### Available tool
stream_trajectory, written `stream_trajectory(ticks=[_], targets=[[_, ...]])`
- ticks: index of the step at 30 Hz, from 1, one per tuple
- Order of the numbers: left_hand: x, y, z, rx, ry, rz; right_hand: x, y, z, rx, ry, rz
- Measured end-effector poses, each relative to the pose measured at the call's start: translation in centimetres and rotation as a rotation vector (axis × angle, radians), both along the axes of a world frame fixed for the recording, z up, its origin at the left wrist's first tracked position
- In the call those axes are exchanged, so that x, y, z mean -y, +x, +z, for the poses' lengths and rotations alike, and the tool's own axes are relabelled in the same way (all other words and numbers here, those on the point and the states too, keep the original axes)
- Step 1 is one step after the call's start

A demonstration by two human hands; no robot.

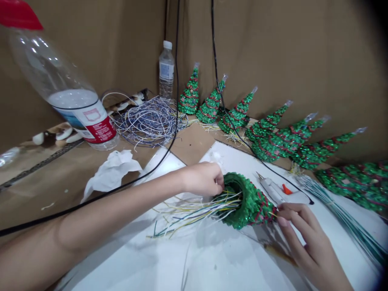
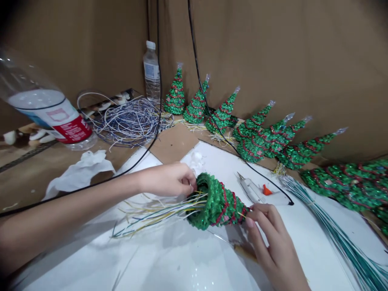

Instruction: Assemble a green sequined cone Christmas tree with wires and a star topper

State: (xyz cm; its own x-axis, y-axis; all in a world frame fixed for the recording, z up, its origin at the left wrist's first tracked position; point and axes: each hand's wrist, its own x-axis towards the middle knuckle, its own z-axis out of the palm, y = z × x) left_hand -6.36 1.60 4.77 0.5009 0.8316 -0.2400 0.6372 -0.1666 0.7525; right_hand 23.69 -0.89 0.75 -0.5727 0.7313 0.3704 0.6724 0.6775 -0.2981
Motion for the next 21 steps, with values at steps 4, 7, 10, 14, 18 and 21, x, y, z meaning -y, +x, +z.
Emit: stream_trajectory(ticks=[4, 7, 10, 14, 18, 21], targets=[[0.2, 0.1, -0.3, 0.029, -0.077, 0.053, 0.0, 0.2, 0.2, 0.042, 0.006, 0.000], [0.3, 0.3, -0.6, 0.032, -0.036, 0.058, -0.1, 0.3, 0.1, 0.067, 0.013, 0.014], [0.1, 0.2, -0.8, 0.060, -0.036, 0.051, -0.1, 0.3, 0.1, 0.046, 0.015, -0.008], [-0.4, -0.3, -0.6, 0.169, -0.143, 0.060, 0.0, 0.3, 0.2, 0.045, 0.020, -0.003], [-0.7, -0.9, 0.1, 0.233, -0.242, 0.077, 0.1, 0.2, 0.3, 0.035, 0.027, 0.005], [-0.7, -1.2, 0.8, 0.218, -0.246, 0.081, 0.3, 0.0, 0.4, 0.020, 0.020, -0.003]])
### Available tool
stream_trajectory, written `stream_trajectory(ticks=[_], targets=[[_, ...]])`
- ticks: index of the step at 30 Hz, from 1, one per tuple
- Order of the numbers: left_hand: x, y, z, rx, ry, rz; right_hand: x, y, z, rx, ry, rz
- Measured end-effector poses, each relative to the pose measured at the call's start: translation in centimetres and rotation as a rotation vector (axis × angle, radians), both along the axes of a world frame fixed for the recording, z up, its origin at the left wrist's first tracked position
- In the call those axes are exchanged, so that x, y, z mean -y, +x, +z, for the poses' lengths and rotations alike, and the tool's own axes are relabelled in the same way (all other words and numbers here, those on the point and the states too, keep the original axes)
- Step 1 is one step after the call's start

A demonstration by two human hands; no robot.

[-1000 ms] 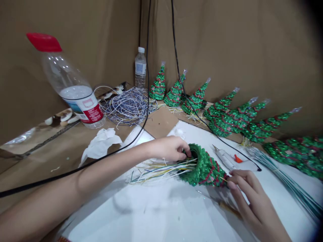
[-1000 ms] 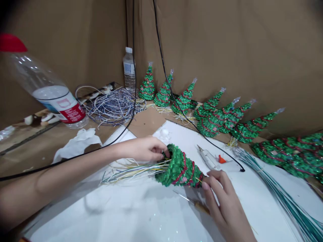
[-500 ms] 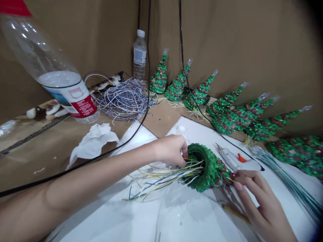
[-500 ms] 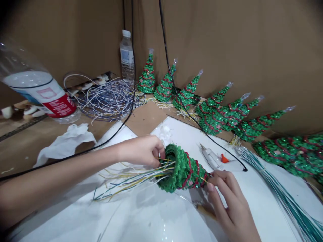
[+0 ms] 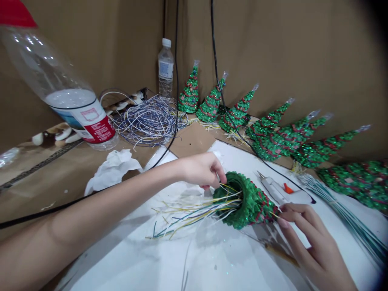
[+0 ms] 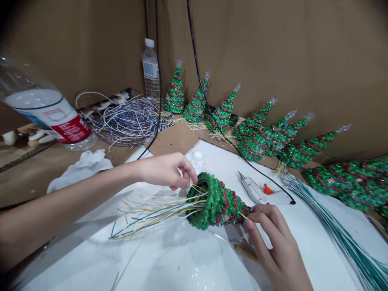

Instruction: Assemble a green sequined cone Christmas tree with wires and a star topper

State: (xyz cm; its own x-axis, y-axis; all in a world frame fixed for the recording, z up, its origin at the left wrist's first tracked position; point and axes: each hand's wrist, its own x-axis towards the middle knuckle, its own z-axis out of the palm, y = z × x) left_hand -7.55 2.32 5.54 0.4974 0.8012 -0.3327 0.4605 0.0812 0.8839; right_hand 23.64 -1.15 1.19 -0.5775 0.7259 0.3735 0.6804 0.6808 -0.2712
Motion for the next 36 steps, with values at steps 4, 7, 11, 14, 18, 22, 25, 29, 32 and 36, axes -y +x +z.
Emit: stream_trajectory(ticks=[4, 7, 11, 14, 18, 22, 25, 29, 32, 36], targets=[[0.0, -0.4, 0.8, -0.033, 0.045, -0.035, 0.1, -0.2, 0.2, -0.009, 0.004, -0.001], [-0.1, -0.7, 1.0, -0.094, 0.077, -0.024, 0.0, -0.1, 0.2, -0.011, 0.014, -0.009], [-0.3, -1.1, 0.7, -0.223, 0.216, -0.027, 0.1, 0.0, 0.3, -0.007, 0.020, -0.032], [-0.3, -1.2, 0.6, -0.300, 0.308, -0.053, 0.3, -0.2, 0.4, -0.033, 0.004, -0.039], [-0.1, -1.0, 0.5, -0.360, 0.335, -0.082, 0.2, -0.5, 0.5, -0.066, 0.009, -0.015], [0.3, -0.7, 0.2, -0.456, 0.377, -0.148, 0.3, -0.8, 0.5, -0.100, -0.002, -0.024], [0.7, -0.4, -0.1, -0.609, 0.461, -0.192, 0.6, -1.2, 0.5, -0.106, -0.019, -0.048], [1.2, 0.3, 0.1, -0.766, 0.532, -0.264, 0.9, -1.4, 0.5, -0.114, -0.010, -0.064], [1.6, 1.0, 0.5, -0.829, 0.579, -0.288, 1.0, -1.4, 0.6, -0.088, 0.073, -0.061], [1.9, 1.7, 0.7, -0.825, 0.568, -0.253, 1.0, -1.4, 0.8, -0.026, 0.186, -0.063]])
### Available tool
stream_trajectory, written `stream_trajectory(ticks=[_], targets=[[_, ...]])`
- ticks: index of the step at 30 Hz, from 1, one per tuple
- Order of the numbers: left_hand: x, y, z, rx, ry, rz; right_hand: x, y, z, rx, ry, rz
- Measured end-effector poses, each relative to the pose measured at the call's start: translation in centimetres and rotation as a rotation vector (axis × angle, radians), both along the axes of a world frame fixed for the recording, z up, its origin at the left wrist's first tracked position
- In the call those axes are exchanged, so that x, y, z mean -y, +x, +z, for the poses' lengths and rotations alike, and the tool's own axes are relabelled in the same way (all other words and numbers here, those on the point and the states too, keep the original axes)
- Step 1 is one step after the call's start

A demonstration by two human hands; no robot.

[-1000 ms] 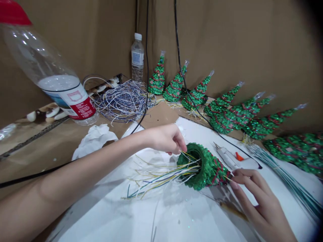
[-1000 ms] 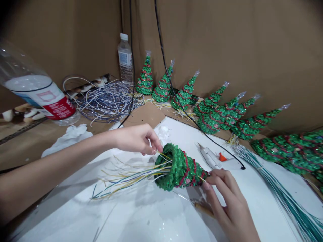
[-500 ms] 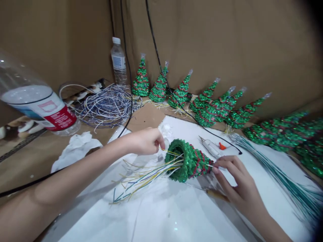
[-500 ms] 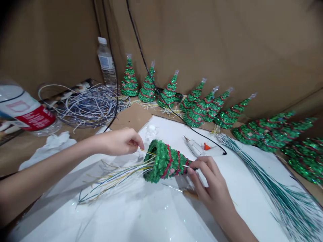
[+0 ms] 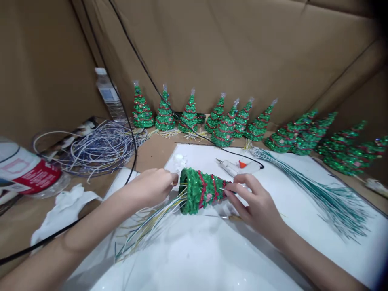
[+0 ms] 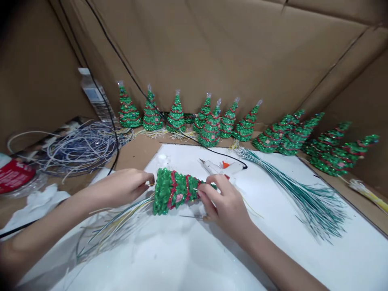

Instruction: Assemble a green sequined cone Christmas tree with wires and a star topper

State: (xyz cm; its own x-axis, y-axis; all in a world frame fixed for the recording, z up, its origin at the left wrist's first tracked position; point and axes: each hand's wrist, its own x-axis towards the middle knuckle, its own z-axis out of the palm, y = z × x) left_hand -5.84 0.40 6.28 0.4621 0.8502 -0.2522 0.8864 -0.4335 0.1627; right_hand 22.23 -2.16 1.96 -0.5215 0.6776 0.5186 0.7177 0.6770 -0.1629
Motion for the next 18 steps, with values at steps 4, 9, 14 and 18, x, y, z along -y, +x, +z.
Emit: stream_trajectory(ticks=[4, 9, 14, 18], targets=[[0.1, 0.4, -0.2, 0.056, 0.012, -0.045, 0.2, -0.3, 0.6, 0.040, 0.043, -0.003], [0.2, 0.9, 0.0, -0.017, 0.054, -0.052, 0.3, -0.7, 1.1, 0.114, 0.073, 0.014], [0.4, 1.2, 0.0, -0.063, 0.062, -0.069, -0.3, -0.3, 1.8, 0.107, 0.022, 0.036], [0.6, 1.4, 0.0, -0.076, 0.029, -0.039, -0.5, 1.6, 3.6, 0.079, -0.232, 0.088]])
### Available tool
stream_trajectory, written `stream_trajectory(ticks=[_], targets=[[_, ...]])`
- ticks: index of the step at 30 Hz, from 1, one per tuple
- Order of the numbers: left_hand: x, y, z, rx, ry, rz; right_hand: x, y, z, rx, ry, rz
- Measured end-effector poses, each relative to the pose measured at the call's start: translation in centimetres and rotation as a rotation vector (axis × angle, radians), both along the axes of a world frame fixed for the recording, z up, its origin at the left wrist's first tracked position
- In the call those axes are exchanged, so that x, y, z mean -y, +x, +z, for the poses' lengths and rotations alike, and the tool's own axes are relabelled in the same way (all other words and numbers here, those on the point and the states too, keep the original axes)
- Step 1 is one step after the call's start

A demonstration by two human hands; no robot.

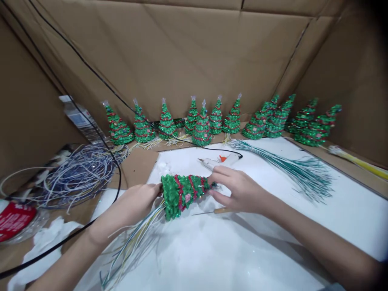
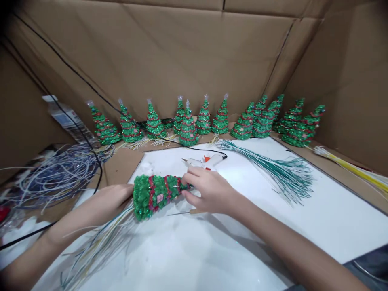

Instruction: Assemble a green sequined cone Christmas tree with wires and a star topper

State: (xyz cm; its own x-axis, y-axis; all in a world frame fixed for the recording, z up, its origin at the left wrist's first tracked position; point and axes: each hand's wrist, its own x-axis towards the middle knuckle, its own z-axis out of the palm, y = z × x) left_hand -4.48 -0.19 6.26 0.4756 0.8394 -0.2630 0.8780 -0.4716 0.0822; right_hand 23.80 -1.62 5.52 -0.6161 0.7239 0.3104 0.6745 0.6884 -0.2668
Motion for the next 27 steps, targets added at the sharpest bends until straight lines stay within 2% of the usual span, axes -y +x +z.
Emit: stream_trajectory(ticks=[2, 4, 7, 11, 13, 16, 20, 22, 27], targets=[[0.0, 0.1, 0.0, 0.043, -0.017, 0.024, 0.3, 1.0, 0.5, 0.095, -0.183, 0.036], [0.0, 0.1, 0.1, 0.083, -0.033, 0.040, 0.7, 1.7, 0.3, 0.202, -0.277, 0.060], [-0.4, -0.1, -0.1, 0.128, -0.052, 0.036, 1.3, 1.9, -0.8, 0.292, -0.315, 0.064], [-1.2, -0.7, -1.3, 0.230, -0.080, 0.032, 1.6, 2.0, -1.2, 0.226, -0.322, 0.141], [-1.5, -1.1, -2.3, 0.282, -0.092, 0.034, 1.5, 2.3, -0.8, 0.096, -0.351, 0.164], [-1.9, -1.8, -4.1, 0.415, -0.040, 0.023, 1.4, 2.4, -0.2, -0.227, -0.417, 0.138], [-2.2, -2.7, -6.2, 0.701, 0.047, 0.023, 1.1, 1.0, -0.2, -0.814, -0.525, -0.146], [-2.2, -3.0, -6.9, 0.800, 0.043, 0.023, 1.0, -0.1, -0.5, -1.034, -0.578, -0.256], [-1.4, -2.9, -7.7, 0.950, -0.037, 0.059, 1.2, -1.5, -1.9, -1.150, -0.612, -0.320]])
